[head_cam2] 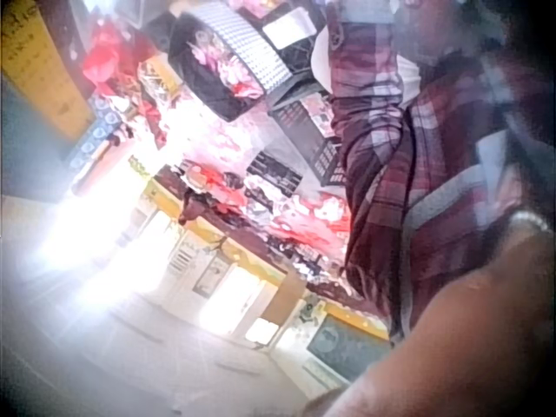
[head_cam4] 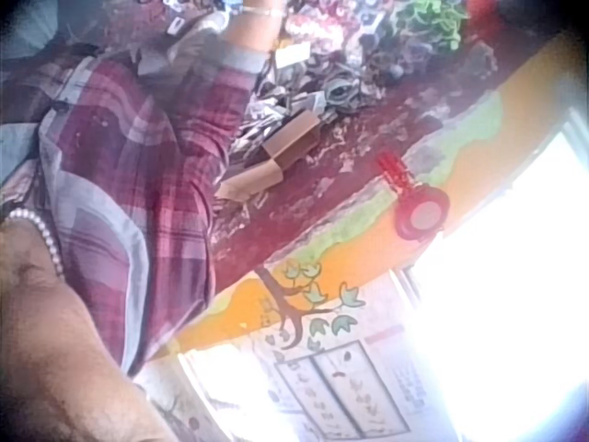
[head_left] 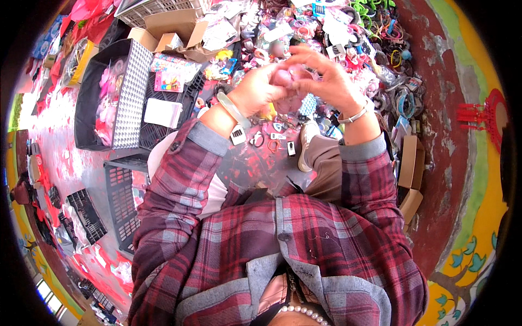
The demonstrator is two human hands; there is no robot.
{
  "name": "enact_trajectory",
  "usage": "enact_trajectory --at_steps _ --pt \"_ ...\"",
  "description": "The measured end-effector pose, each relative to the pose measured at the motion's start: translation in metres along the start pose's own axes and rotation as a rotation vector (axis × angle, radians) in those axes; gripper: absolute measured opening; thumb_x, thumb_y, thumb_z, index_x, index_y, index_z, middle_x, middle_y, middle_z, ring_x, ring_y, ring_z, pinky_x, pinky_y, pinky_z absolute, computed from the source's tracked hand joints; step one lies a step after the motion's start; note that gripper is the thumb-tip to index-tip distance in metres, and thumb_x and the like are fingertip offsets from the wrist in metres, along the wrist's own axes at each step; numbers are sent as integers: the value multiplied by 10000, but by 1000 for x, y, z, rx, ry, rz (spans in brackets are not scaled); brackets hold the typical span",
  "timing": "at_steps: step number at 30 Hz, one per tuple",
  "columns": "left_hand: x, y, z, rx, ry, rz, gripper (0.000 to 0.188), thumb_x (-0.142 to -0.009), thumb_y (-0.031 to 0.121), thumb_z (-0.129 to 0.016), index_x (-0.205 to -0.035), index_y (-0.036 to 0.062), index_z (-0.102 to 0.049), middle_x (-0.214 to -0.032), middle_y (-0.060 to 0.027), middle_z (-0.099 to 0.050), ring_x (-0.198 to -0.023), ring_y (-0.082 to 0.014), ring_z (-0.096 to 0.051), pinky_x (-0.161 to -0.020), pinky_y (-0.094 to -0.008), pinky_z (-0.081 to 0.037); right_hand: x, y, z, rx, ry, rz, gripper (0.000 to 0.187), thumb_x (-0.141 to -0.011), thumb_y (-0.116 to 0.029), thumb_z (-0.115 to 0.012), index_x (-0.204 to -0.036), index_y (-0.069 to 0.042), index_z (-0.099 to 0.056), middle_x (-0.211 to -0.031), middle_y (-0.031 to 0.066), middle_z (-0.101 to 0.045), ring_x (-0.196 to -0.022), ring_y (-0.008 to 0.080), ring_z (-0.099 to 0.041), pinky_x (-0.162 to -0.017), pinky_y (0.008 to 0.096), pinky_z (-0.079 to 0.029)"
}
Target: The person sits on the floor surrounded by a large pile of hair accessories and plastic crates. They pick up various items, including pink and purple hair bows and clips, examine them, and place them into a black crate.
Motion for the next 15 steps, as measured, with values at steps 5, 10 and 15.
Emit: enact_trajectory --at_steps 5,10,15 --pt "2 15 10 -69 110 -84 461 -769 30 -631 -1193 3 -453 -1034 -43 -564 -939 -116 -539 -825 -251 -440 0 10 19 64 167 -22 216 -706 -87 -685 -917 -59 -649 -1168 114 -545 -1200 233 -408 -977 349 -330" --pt "5 15 8 -48 118 -54 448 -770 26 -633 -1184 3 -464 -1045 -46 -561 -945 -115 -536 -826 -249 -439 0 5 16 110 156 34 157 -694 -86 -695 -846 -58 -667 -1164 97 -551 -1231 263 -368 -987 368 -317" --pt "5 13 7 -94 145 -77 424 -772 31 -633 -1167 2 -482 -1047 -36 -558 -958 -108 -525 -839 -244 -427 1 1 14 306 122 58 154 -673 -106 -700 -826 -96 -685 -1169 104 -548 -1226 302 -374 -966 382 -354"
Point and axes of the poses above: each hand's wrist, its own x-axis away from the middle knuckle, its own z-axis out of the back of the hand, y = z × x, the point moved 8 cm from there along -x, towards the middle knuckle
